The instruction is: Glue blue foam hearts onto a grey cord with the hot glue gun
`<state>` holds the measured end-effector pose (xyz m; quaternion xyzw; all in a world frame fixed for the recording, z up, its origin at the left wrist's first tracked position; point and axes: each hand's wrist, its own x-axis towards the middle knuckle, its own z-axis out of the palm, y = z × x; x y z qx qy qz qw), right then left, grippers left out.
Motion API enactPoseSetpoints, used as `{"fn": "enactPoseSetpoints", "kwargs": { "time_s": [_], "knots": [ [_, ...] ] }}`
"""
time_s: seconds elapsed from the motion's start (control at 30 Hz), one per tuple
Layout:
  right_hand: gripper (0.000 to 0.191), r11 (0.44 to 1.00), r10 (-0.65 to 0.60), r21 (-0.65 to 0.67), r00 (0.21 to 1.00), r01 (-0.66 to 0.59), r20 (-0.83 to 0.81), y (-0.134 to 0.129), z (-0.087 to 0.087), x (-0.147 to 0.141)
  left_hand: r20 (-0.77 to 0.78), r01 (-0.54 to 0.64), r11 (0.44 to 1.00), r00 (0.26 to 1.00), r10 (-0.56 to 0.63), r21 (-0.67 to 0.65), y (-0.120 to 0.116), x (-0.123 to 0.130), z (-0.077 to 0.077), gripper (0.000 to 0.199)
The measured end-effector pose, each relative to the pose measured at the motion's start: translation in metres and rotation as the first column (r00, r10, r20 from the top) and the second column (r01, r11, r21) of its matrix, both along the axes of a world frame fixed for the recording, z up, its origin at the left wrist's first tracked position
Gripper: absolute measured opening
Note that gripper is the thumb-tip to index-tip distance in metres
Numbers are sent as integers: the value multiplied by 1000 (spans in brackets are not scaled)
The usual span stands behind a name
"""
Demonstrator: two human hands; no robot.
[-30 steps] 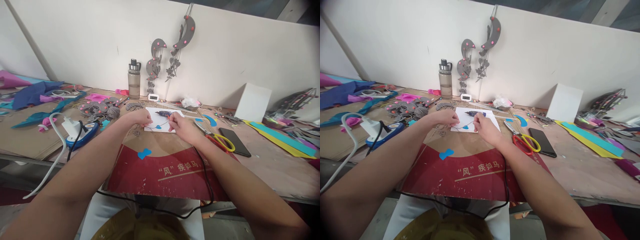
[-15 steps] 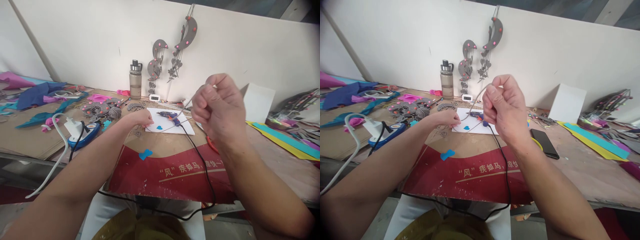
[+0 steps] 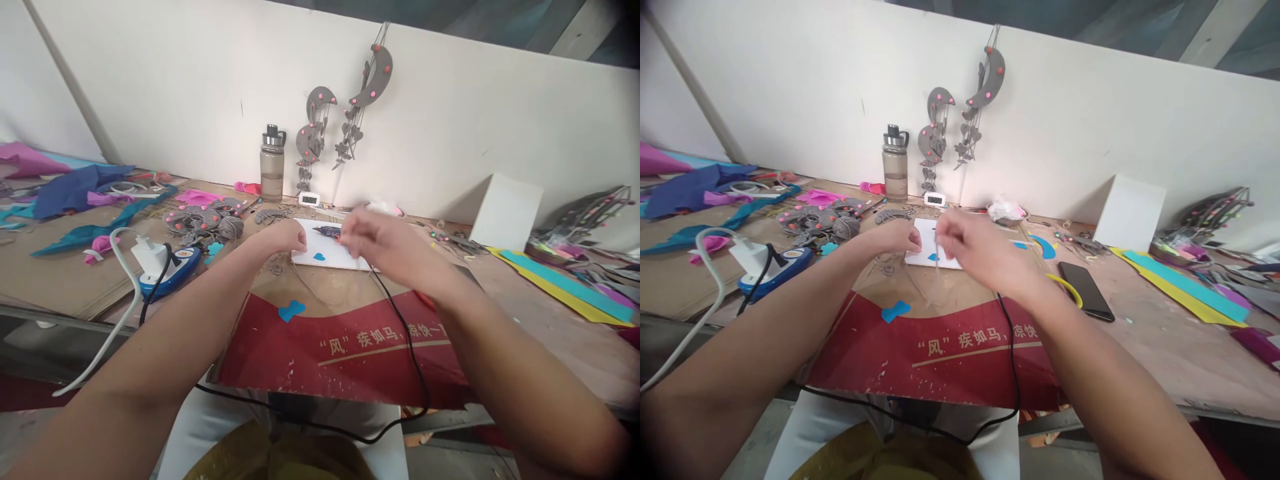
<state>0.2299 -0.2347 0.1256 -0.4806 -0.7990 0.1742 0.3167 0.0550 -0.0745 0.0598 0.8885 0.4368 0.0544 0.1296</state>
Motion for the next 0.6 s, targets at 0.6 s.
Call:
{"fn": "enactPoseSetpoints", "kwargs": {
  "time_s": [0.6],
  "knots": [
    [18,989,-130,117,913,91,388,33,-53,10,87,218,971,970,-226,93,10,19,-28,29]
  ]
}}
